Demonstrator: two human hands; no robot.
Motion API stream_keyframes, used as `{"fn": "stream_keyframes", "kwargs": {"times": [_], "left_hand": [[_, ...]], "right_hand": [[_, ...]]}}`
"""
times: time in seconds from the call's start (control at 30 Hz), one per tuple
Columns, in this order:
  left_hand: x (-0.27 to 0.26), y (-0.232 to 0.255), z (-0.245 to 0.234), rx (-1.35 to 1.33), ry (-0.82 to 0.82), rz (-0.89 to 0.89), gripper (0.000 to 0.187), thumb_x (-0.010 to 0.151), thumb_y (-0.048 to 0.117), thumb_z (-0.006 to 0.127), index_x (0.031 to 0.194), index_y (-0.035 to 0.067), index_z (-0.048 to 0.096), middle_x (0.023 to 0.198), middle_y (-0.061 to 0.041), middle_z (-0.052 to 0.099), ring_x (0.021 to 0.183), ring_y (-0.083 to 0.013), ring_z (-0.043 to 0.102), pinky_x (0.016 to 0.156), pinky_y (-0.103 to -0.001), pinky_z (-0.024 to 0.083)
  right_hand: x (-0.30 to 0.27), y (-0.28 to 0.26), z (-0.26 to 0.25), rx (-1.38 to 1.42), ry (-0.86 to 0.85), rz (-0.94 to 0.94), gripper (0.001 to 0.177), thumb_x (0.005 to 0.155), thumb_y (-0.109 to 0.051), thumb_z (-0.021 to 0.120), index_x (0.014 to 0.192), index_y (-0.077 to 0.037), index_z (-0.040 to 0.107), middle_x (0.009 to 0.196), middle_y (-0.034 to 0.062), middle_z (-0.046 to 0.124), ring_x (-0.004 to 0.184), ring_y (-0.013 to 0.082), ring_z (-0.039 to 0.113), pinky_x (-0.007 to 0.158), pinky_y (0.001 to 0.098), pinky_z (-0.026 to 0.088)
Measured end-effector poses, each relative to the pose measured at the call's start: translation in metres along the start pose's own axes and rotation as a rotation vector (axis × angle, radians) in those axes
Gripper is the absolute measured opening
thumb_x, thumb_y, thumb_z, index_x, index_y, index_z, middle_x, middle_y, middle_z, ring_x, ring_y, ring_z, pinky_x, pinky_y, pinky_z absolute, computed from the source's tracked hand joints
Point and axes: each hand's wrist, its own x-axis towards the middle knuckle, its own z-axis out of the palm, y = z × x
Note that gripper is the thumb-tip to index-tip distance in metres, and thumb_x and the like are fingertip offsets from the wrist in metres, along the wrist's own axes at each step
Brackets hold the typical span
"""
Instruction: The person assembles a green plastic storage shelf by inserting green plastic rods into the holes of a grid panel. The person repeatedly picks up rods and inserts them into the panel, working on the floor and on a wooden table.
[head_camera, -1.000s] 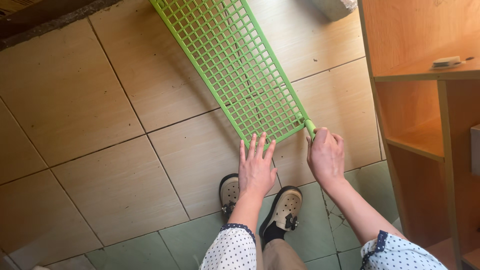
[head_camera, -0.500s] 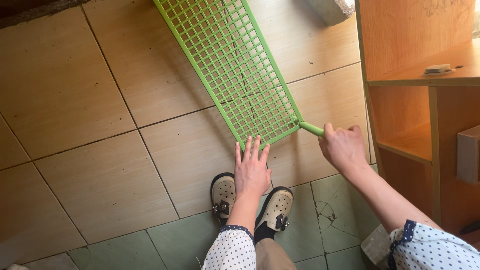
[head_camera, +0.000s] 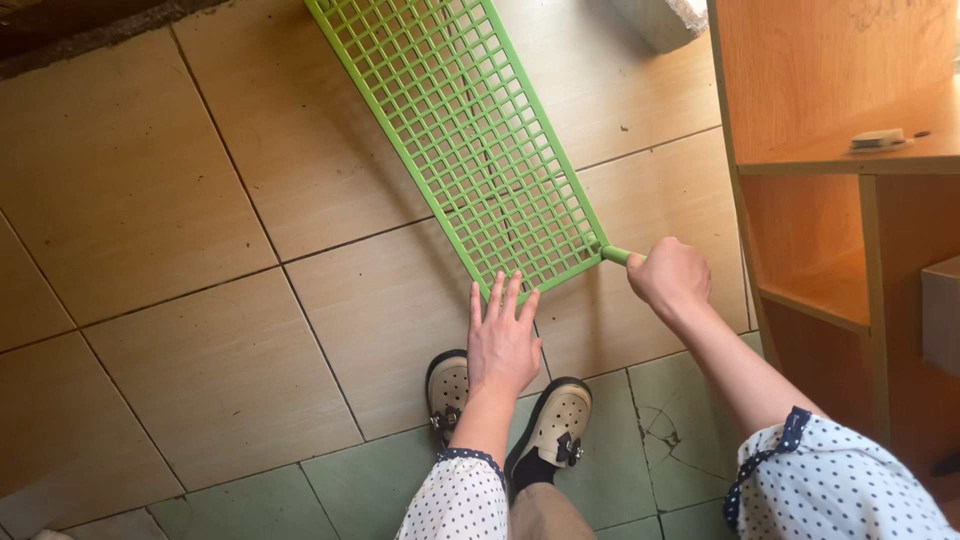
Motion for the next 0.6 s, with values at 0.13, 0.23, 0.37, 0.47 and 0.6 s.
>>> {"fn": "stream_keyframes", "kwargs": {"times": [0.13, 0.23, 0.37, 0.47, 0.6], "left_hand": [[-0.001, 0.002, 0.002, 0.009, 0.013, -0.006, 0.074, 0.083, 0.039, 0.074, 0.149, 0.021, 0.046, 0.162, -0.007, 0.031, 0.153, -0.0271, 0.020, 0.126, -0.055, 0.007], [-0.001, 0.000, 0.003, -0.002, 0.024, -0.006, 0.073, 0.083, 0.038, 0.074, 0.148, 0.021, 0.048, 0.162, -0.007, 0.032, 0.153, -0.0269, 0.021, 0.125, -0.054, 0.007], [-0.002, 0.002, 0.007, -0.004, 0.043, 0.009, 0.070, 0.083, 0.038, 0.073, 0.146, 0.020, 0.050, 0.161, -0.008, 0.034, 0.152, -0.0264, 0.022, 0.125, -0.054, 0.008], [0.000, 0.002, 0.007, -0.015, 0.043, 0.009, 0.068, 0.083, 0.037, 0.073, 0.145, 0.020, 0.051, 0.161, -0.007, 0.035, 0.152, -0.0260, 0.023, 0.126, -0.054, 0.008], [0.000, 0.001, 0.006, -0.016, 0.050, 0.017, 0.067, 0.083, 0.036, 0.072, 0.145, 0.020, 0.052, 0.161, -0.007, 0.035, 0.152, -0.0260, 0.023, 0.126, -0.054, 0.008]], "right_hand": [[-0.026, 0.014, -0.016, -0.227, 0.184, -0.355, 0.034, 0.089, -0.041, 0.071, 0.101, -0.010, 0.069, 0.076, 0.0130, 0.072, 0.078, 0.0315, 0.071, 0.105, 0.0604, 0.037], [-0.039, 0.023, -0.024, -0.456, 0.412, -0.725, 0.029, 0.084, -0.034, 0.071, 0.103, -0.014, 0.066, 0.072, 0.0060, 0.069, 0.073, 0.0235, 0.070, 0.115, 0.0633, 0.028], [-0.040, 0.034, -0.022, -0.598, 0.454, -0.849, 0.022, 0.096, -0.033, 0.064, 0.095, -0.012, 0.059, 0.068, 0.0037, 0.063, 0.065, 0.0218, 0.065, 0.115, 0.0532, 0.035], [-0.034, 0.030, -0.014, -0.507, 0.423, -0.800, 0.027, 0.102, -0.033, 0.061, 0.089, -0.010, 0.056, 0.061, 0.0049, 0.060, 0.057, 0.0234, 0.061, 0.108, 0.0506, 0.040], [-0.037, 0.025, -0.002, -0.426, 0.414, -0.749, 0.031, 0.104, -0.033, 0.060, 0.088, -0.006, 0.055, 0.057, 0.0083, 0.059, 0.050, 0.0260, 0.059, 0.101, 0.0517, 0.044]]}}
